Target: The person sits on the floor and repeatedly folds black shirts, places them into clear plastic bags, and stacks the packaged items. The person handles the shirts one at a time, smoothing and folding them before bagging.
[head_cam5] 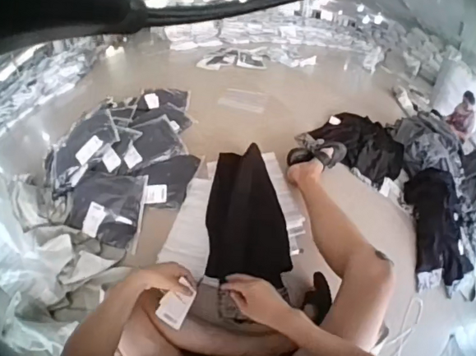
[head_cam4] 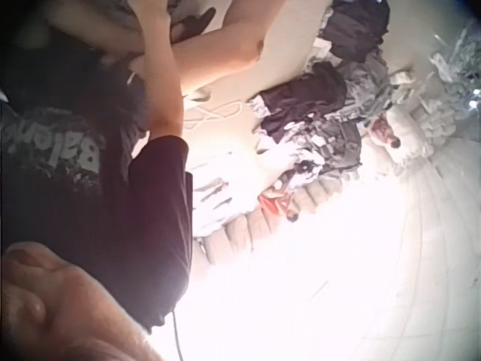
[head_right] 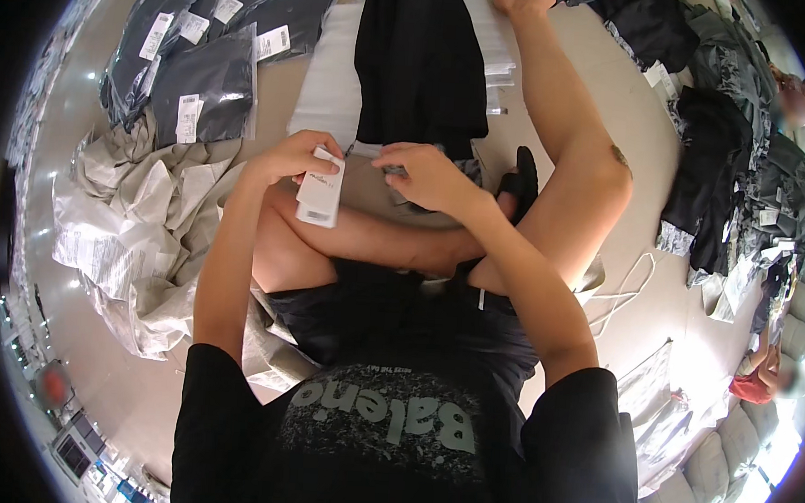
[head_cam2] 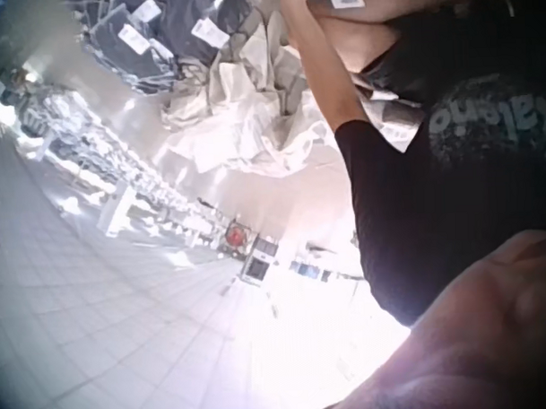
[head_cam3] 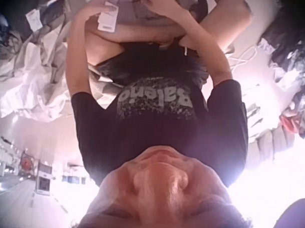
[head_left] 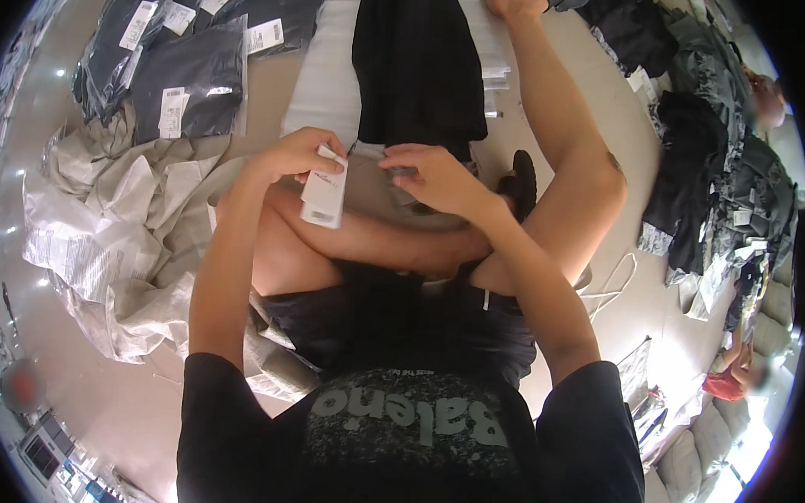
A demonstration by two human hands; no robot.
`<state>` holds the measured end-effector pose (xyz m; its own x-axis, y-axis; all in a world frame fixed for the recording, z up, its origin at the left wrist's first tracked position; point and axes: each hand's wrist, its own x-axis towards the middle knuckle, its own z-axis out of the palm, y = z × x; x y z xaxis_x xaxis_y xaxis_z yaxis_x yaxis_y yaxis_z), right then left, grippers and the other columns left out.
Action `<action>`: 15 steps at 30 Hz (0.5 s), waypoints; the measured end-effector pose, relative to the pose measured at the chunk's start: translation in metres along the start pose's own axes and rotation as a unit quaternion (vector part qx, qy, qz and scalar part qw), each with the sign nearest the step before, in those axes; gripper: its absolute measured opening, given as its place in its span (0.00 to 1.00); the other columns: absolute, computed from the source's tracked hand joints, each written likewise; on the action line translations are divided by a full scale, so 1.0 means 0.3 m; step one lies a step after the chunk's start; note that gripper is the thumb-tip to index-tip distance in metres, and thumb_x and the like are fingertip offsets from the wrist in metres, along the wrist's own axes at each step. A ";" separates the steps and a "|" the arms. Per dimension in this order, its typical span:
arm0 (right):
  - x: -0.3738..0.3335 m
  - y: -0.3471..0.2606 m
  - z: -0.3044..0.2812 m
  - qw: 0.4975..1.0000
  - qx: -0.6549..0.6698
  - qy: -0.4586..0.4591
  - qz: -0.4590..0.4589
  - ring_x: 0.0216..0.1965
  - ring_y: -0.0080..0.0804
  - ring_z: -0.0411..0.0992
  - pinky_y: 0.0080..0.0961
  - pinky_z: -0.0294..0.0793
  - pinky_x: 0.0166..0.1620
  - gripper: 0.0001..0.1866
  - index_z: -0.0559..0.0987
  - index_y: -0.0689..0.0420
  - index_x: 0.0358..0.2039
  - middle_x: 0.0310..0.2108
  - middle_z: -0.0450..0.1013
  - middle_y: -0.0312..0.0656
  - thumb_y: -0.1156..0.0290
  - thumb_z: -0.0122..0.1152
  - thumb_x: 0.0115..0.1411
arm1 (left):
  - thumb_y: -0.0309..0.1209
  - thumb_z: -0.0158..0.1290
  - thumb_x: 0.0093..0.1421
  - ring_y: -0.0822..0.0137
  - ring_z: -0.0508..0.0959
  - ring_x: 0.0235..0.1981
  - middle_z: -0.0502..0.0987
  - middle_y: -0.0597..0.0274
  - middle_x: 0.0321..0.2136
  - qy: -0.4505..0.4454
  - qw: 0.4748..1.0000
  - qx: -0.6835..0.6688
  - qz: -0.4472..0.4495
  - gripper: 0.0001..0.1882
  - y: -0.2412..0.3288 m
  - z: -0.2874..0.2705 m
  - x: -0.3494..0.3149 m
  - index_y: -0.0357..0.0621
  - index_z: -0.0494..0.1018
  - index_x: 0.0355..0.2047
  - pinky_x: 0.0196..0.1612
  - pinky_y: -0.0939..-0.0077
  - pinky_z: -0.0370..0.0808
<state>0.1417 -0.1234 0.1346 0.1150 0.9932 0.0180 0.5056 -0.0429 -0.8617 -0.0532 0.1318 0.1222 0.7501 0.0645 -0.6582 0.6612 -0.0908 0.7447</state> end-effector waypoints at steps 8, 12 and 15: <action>0.068 0.167 -0.084 0.962 -0.230 -0.042 0.141 0.47 0.49 0.82 0.43 0.82 0.52 0.13 0.88 0.48 0.45 0.45 0.84 0.44 0.69 0.61 0.63 | 0.32 0.64 0.57 0.51 0.83 0.39 0.84 0.53 0.37 0.273 0.832 0.444 0.187 0.12 0.070 -0.007 0.262 0.40 0.82 0.39 0.44 0.60 0.79; 0.282 0.274 -0.290 0.963 -0.130 0.206 0.117 0.41 0.48 0.83 0.41 0.82 0.45 0.13 0.86 0.54 0.48 0.37 0.84 0.48 0.72 0.60 0.64 | 0.27 0.58 0.66 0.48 0.80 0.42 0.81 0.51 0.39 0.411 0.759 0.360 0.352 0.10 0.233 0.102 0.406 0.42 0.80 0.47 0.44 0.56 0.76; 0.513 0.476 -0.421 0.953 -0.098 0.252 0.139 0.45 0.45 0.82 0.39 0.80 0.50 0.21 0.80 0.54 0.59 0.43 0.83 0.48 0.69 0.63 0.65 | 0.29 0.58 0.65 0.50 0.78 0.39 0.77 0.55 0.35 0.411 0.754 0.380 0.343 0.16 0.235 0.131 0.527 0.42 0.79 0.52 0.42 0.55 0.74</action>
<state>0.3396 0.0098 0.0785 0.6393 0.7641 0.0867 0.5399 -0.3657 -0.7581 0.1114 0.0967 0.0663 0.8734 0.3089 0.3766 0.1502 -0.9063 0.3950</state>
